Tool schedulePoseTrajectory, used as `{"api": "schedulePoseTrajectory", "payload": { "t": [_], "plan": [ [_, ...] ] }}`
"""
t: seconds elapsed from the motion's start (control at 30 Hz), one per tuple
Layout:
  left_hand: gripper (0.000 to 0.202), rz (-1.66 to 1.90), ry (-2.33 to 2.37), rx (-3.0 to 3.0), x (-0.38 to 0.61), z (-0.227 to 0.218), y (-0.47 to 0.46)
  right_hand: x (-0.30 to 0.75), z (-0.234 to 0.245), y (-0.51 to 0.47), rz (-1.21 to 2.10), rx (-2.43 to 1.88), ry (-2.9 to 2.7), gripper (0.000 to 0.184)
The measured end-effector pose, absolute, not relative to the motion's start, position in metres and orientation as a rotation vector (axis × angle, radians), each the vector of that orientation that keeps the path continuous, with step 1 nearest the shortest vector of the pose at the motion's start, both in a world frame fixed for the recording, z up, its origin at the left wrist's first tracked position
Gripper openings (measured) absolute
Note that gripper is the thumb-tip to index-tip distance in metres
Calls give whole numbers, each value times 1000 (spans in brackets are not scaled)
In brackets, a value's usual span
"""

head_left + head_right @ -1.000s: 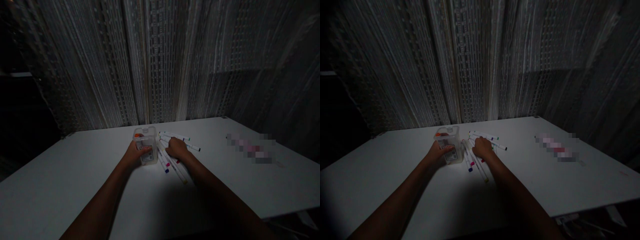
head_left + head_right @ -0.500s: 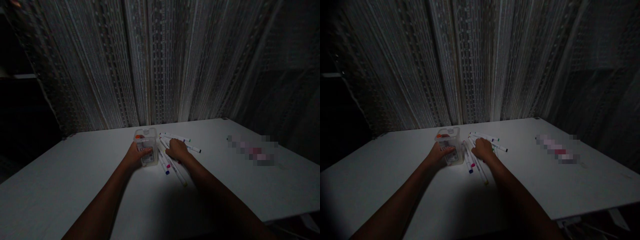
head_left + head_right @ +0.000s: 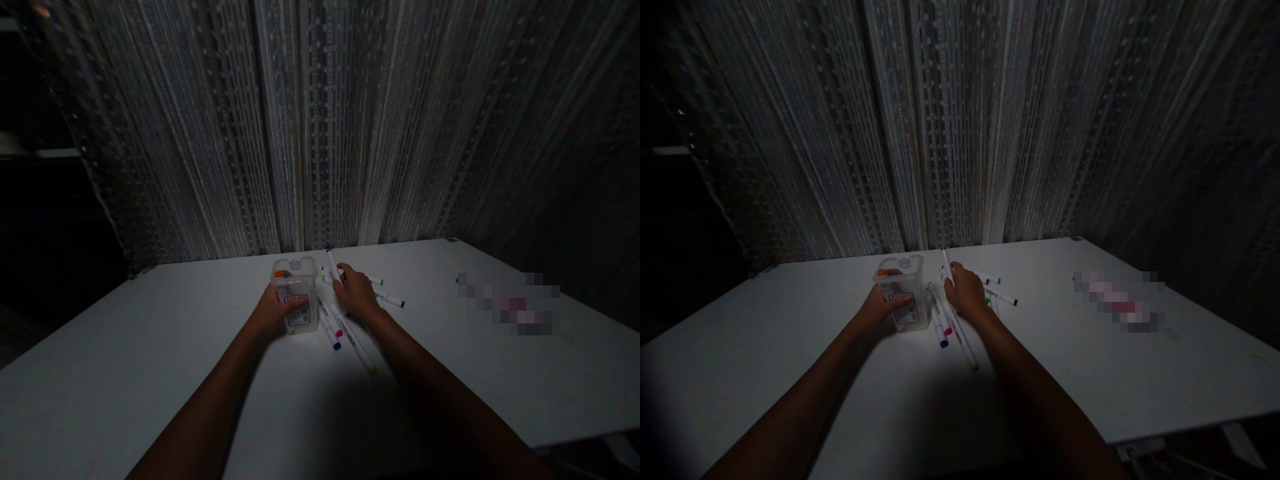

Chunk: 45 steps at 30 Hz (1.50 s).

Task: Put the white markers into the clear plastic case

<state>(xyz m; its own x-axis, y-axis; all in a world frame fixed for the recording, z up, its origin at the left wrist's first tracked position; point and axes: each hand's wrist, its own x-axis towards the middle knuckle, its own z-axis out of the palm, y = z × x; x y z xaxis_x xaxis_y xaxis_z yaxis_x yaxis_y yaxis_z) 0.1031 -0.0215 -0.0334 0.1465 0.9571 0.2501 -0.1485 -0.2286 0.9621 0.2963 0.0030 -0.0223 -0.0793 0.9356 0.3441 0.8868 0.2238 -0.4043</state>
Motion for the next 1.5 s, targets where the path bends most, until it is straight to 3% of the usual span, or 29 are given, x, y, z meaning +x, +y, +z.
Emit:
{"api": "schedulePoseTrajectory", "payload": {
  "t": [0.67, 1.1, 1.5],
  "plan": [
    [56, 1315, 821, 1360, 102, -35, -21, 296, -28, 5, 58, -1410, -1805, 85],
    [68, 1312, 835, 1341, 102, -37, -19, 296, -23, 1, 85, -1285, -1781, 74],
    [60, 1314, 866, 1356, 102, -33, -22, 296, -20, -3, 74, -1207, -1740, 63]
  ]
}}
